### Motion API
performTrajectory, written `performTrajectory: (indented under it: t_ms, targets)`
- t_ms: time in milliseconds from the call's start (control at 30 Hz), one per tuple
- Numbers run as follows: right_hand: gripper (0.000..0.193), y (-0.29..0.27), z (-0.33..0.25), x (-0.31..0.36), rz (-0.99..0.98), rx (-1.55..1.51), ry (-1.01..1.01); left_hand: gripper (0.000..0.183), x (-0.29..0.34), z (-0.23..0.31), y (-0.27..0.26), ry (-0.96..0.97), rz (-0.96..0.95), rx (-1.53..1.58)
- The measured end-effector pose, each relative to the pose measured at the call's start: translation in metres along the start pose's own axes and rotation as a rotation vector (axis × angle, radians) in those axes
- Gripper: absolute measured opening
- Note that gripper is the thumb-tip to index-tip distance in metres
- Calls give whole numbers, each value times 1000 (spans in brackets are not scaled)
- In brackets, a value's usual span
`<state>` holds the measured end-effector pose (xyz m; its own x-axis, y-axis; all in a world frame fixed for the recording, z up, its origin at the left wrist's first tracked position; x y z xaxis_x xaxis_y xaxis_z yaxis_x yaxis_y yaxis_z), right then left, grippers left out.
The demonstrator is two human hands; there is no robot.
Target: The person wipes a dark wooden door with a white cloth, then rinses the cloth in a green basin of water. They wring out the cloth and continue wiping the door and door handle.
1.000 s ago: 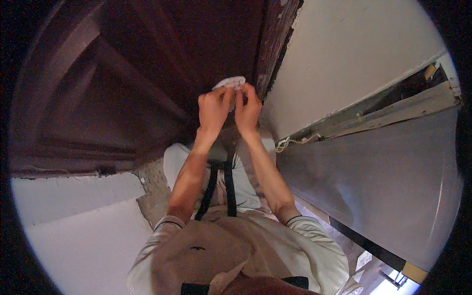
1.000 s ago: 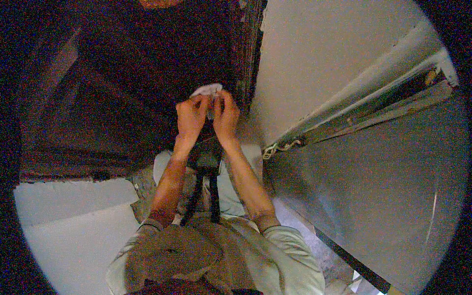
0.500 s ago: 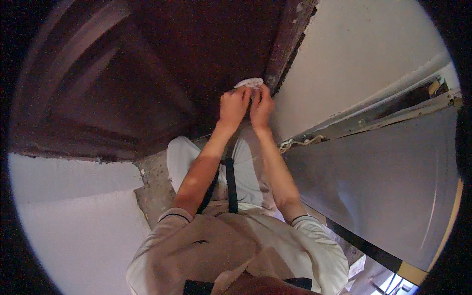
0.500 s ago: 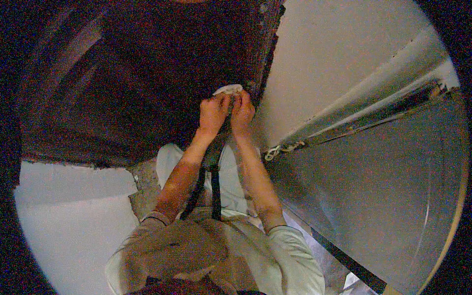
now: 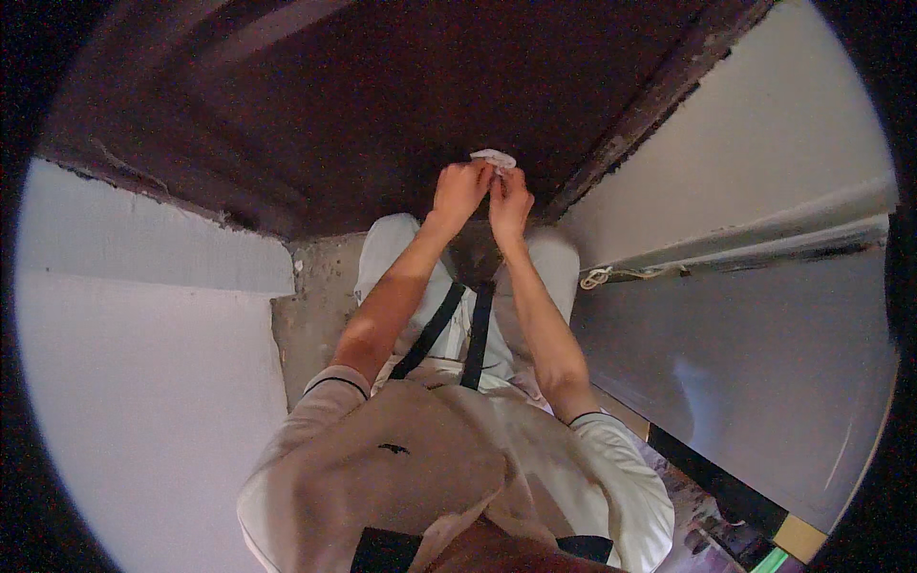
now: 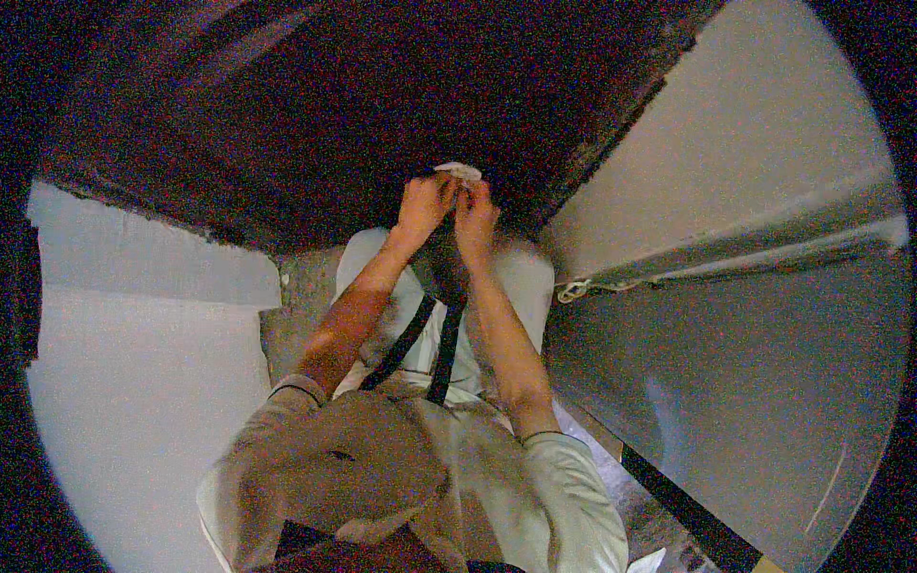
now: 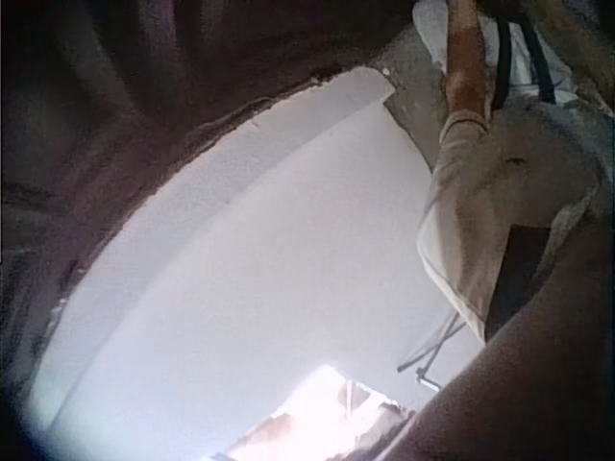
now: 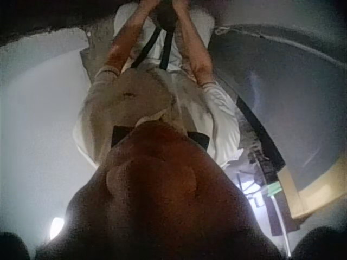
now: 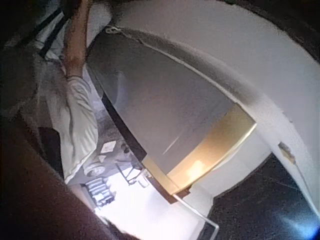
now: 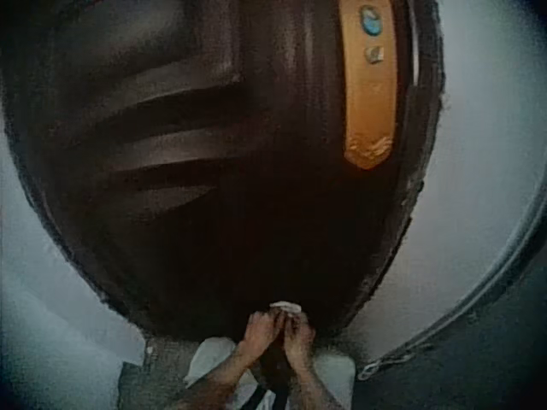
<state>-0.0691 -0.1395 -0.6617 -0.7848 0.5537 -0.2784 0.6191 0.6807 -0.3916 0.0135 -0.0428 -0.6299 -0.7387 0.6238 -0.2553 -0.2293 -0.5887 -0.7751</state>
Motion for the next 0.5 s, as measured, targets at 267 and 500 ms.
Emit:
performTrajectory:
  t_ms: [267, 500]
  targets:
    - [23, 48, 21, 13, 50, 19, -75, 20, 22, -34, -13, -70, -20, 56]
    - [28, 121, -15, 37, -78, -185, 31, 18, 55, -95, -75, -220, -86, 198]
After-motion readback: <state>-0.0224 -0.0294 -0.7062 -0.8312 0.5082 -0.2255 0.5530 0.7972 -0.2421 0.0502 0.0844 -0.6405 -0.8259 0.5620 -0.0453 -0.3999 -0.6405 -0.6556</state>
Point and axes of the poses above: each hand's wrist, its own x-axis away from the middle knuckle, its own y-axis out of the palm, z = x × y, the point moved 6 cm from there along -x, towards the middle knuckle, and after that the axes turned 9 degrees about -z, right-handed, at the moved point
